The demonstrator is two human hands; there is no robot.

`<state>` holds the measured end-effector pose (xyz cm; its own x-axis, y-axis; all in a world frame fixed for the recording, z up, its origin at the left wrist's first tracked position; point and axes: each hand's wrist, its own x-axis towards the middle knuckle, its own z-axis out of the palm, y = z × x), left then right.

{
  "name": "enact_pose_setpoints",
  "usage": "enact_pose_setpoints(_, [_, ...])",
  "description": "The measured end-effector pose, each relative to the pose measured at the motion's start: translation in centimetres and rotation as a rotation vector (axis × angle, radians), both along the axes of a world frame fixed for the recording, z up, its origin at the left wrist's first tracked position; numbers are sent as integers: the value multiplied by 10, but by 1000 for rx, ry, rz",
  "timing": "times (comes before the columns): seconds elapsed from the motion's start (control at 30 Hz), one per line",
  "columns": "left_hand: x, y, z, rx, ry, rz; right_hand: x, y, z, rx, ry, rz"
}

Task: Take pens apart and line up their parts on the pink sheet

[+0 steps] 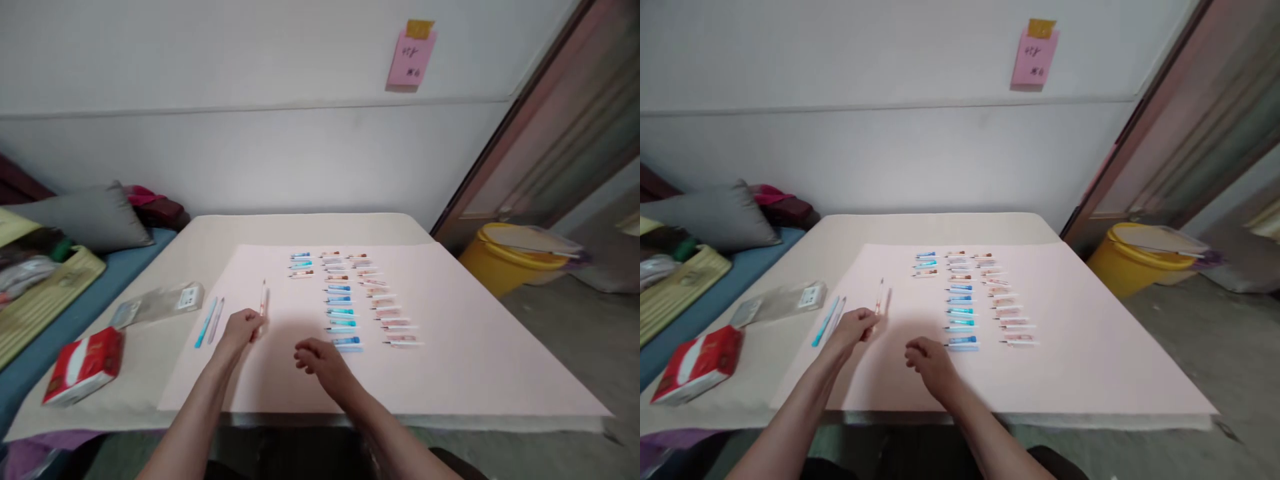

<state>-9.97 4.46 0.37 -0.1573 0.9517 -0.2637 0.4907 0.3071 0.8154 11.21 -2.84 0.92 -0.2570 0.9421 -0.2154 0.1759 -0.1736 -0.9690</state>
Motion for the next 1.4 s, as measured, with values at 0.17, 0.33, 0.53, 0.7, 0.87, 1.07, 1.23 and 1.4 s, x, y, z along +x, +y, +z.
enact_pose_setpoints(0.17, [70,-33,4,-20,-253,-289,-4,12,-3,-221,454,-262])
enact_pose_setpoints(0.33, [75,-37,7,-22,-243,-338,-7,17,-11,-258,593,-347])
enact_pose_setpoints(0.53, [51,-28,15,-81,-772,-79,-11,12,-5,-449,667,-124])
enact_pose_setpoints(0.7, [59,-31,14,-189,-1155,-44,-20,9,-4,-458,698,-74])
enact_pose_setpoints(0.87, [63,-32,11,-113,-1158,-36,-25,9,0,-302,642,-94])
enact_pose_setpoints(1.07, [64,-35,19,-77,-1109,36,-28,8,3,-106,317,-126])
enact_pose_setpoints(1.23, [67,-36,20,-53,-1042,122,-29,6,6,193,-116,-126])
enact_pose_setpoints(1.4, [68,-37,20,-30,-969,210,-32,1,2,471,-539,-161])
